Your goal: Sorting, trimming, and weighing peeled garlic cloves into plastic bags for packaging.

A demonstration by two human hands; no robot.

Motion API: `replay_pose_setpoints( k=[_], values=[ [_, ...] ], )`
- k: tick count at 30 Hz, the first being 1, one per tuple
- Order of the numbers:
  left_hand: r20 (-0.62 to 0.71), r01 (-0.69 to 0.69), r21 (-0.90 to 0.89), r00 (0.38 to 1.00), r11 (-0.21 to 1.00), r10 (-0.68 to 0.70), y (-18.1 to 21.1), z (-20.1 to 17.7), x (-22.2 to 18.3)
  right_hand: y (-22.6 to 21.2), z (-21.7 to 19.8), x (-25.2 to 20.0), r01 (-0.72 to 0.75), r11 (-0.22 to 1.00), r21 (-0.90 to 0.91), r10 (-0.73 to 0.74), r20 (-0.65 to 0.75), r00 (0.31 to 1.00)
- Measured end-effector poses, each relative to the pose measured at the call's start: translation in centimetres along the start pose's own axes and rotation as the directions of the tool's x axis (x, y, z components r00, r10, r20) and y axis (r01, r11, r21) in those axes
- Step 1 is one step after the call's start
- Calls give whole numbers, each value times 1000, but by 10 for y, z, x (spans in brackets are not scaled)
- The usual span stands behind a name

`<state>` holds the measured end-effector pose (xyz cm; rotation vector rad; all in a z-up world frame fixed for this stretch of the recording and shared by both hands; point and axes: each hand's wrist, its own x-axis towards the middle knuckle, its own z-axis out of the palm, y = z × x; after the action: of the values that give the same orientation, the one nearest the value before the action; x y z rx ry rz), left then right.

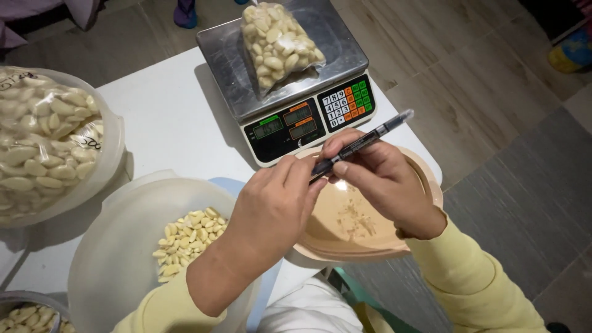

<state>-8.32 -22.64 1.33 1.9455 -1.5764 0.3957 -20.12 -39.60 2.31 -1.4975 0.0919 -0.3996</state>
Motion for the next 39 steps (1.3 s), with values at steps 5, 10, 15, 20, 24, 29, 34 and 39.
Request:
replay_pose_setpoints(
  k=[5,10,15,20,24,29,34,39],
  values=[
    [33,37,-53,999,998,-35,-1,2,-12,-1,9,-5,89,992,-89,-85,51,995],
    [43,45,-33,998,998,-44,0,3,-17,0,13,-9,86,992,-88,-81,57,995],
    [66,63,-203,997,977,-50,12,-9,-12,-6,15,-12,220,929,-297,-218,41,975],
    [532,565,-608,811,558,-242,41,-45,-1,-21,13,-16,255,948,-189,-243,82,966],
    [691,683,-572,700,455,-181,42,-71,2,-30,-46,-12,115,195,-974,-586,-22,810],
    [634,611,-367,716,701,-292,10,-54,-42,-14,-70,66,298,954,-34,-251,-633,732],
    [679,707,-286,626,646,-384,3,-43,-86,38,-59,157,274,881,-385,-429,-407,807],
    [181,352,-177,930,919,-321,14,-15,-141,83,-43,232,371,787,-492,-534,-243,810]
  ],
)
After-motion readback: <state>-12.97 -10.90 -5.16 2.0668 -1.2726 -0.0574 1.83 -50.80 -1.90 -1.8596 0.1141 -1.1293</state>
